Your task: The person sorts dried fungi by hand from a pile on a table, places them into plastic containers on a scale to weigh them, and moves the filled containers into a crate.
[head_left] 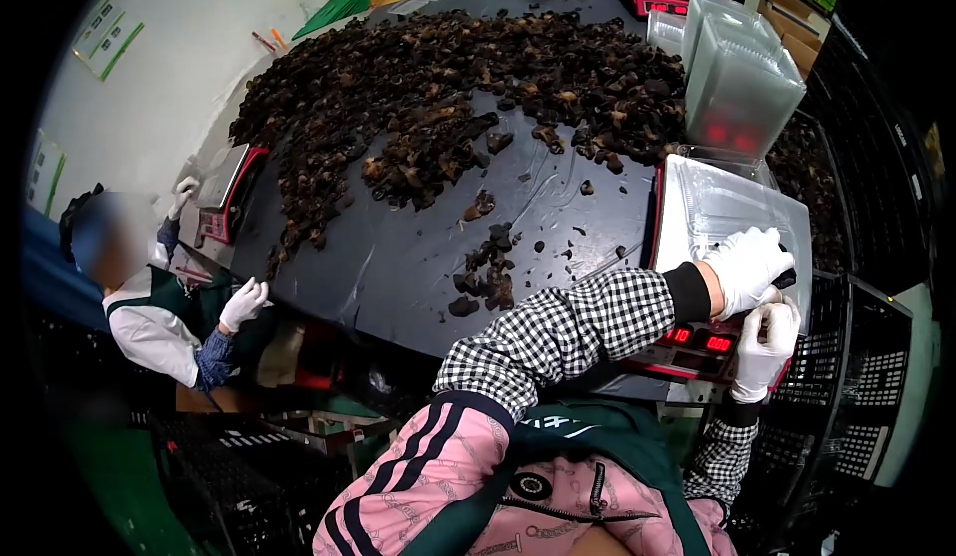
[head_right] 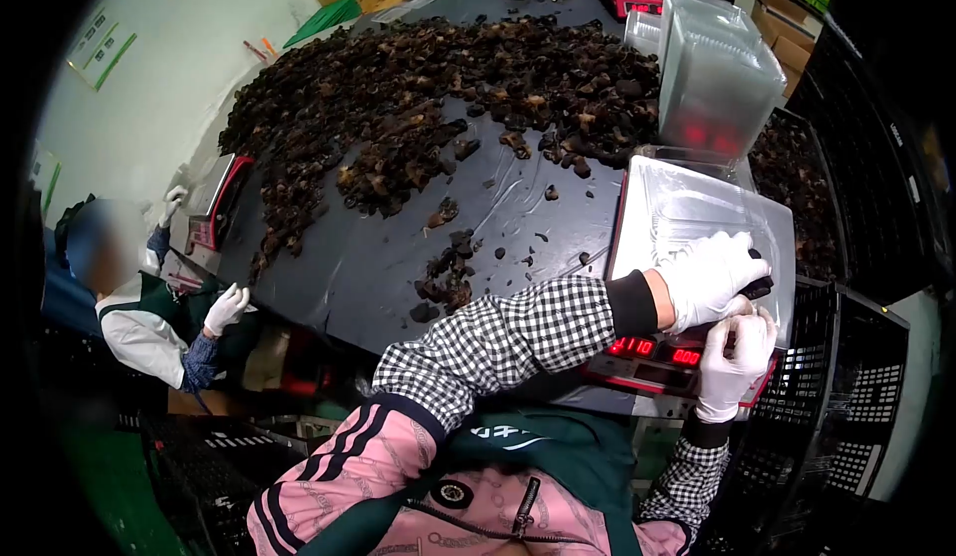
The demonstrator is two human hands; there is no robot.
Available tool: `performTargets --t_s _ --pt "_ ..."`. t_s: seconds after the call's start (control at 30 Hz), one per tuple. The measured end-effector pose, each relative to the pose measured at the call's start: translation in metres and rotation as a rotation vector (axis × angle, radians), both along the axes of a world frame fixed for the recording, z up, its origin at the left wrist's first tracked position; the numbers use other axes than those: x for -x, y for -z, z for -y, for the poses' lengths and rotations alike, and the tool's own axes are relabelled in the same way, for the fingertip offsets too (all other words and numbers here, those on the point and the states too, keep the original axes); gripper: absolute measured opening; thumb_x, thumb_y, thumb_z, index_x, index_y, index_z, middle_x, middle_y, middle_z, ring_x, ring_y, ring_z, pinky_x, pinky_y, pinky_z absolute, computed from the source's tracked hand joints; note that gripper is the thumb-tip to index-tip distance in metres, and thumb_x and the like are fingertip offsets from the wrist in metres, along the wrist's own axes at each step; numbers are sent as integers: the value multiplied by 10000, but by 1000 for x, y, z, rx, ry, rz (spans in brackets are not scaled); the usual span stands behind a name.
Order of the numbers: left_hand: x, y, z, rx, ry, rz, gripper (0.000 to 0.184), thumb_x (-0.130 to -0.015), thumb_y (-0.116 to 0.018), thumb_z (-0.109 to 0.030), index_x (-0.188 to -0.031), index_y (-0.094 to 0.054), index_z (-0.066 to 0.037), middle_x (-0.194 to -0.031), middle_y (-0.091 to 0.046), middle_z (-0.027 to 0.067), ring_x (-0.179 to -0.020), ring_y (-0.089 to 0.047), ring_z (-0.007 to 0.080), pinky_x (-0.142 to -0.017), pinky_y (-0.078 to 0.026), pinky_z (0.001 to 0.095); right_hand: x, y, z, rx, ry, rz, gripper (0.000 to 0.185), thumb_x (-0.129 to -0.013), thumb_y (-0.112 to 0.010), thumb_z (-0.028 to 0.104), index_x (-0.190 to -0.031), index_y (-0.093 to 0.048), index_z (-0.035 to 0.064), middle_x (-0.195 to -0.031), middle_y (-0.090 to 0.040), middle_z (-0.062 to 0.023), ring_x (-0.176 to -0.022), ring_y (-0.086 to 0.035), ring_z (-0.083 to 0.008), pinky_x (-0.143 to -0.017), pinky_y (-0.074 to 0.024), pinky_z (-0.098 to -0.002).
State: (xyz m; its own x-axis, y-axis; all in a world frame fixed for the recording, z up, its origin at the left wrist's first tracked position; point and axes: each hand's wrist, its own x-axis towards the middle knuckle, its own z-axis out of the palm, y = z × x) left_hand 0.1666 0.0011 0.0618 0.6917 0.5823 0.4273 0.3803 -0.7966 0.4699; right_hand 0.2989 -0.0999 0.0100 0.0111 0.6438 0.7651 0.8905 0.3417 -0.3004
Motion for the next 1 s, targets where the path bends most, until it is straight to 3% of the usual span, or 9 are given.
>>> performTargets --t_s 0.13,0.3,0.43,0.53,0.6,0.73,0.83,0.93,1.0 --pt "19 -3 6 16 54 -92 372 -892 -672 -246 -1241 -663 -118 -1091 -630 195 -984 -659 364 -792 -570 459 10 -1 -1 13 30 24 117 -807 -653 -19 -815 -553 41 -750 -533 -81 -724 -569 -271 -1079 -428 -499" --pt "37 -3 7 -65 54 -260 467 -904 -627 -162 -1368 -597 -130 -1215 -612 231 -1170 -600 413 -993 -497 498 17 -2 0 40 96 13 54 -886 -655 33 -871 -603 35 -789 -601 -74 -742 -599 -256 -1094 -421 -488" --pt "71 3 14 -119 142 317 547 -811 -661 -2 -1346 -594 -94 -1359 -532 293 -1197 -569 462 -1014 -487 489 20 -1 -2 18 169 7 64 -918 -654 62 -871 -617 41 -822 -644 -69 -741 -615 -244 -1094 -431 -492" --pt "140 15 0 -181 -52 319 407 -769 -683 -4 -1170 -656 -62 -1132 -675 190 -1006 -670 390 -893 -559 447 36 -13 4 28 206 -137 132 -918 -635 -11 -1033 -696 11 -964 -700 -103 -884 -647 -273 -1010 -487 -423" --pt "200 32 -19 -270 -351 82 237 -794 -614 -27 -1006 -716 -58 -1029 -721 147 -987 -690 334 -827 -575 414 44 -18 10 -83 136 -141 219 -908 -613 -65 -1108 -694 -28 -1059 -710 -130 -964 -652 -280 -961 -505 -398" --pt "307 97 -41 -173 -886 -441 222 -805 -630 -64 -999 -733 -92 -908 -704 134 -881 -689 347 -783 -572 439 91 -28 22 -138 -206 -252 207 -892 -593 -73 -1072 -688 -35 -996 -702 -133 -936 -648 -310 -879 -517 -418" --pt "359 148 -41 -43 -879 -411 260 -826 -656 -72 -1062 -749 -131 -883 -673 147 -874 -668 361 -813 -555 448 131 -32 25 35 -428 -226 206 -841 -638 -46 -1026 -706 15 -907 -672 -108 -859 -634 -289 -844 -514 -415" --pt "369 137 -37 7 -866 -256 274 -819 -629 -19 -1043 -750 -120 -968 -705 153 -915 -675 366 -844 -554 428 155 -19 24 108 -515 -259 246 -790 -653 -72 -1015 -707 12 -883 -669 -106 -834 -638 -298 -837 -522 -415" --pt "370 123 -38 -41 -879 -25 285 -859 -604 22 -1082 -745 -83 -1066 -740 138 -963 -711 299 -881 -564 370 164 -8 25 134 -542 -285 245 -806 -653 -70 -1034 -710 -2 -917 -687 -116 -862 -660 -288 -844 -534 -392"
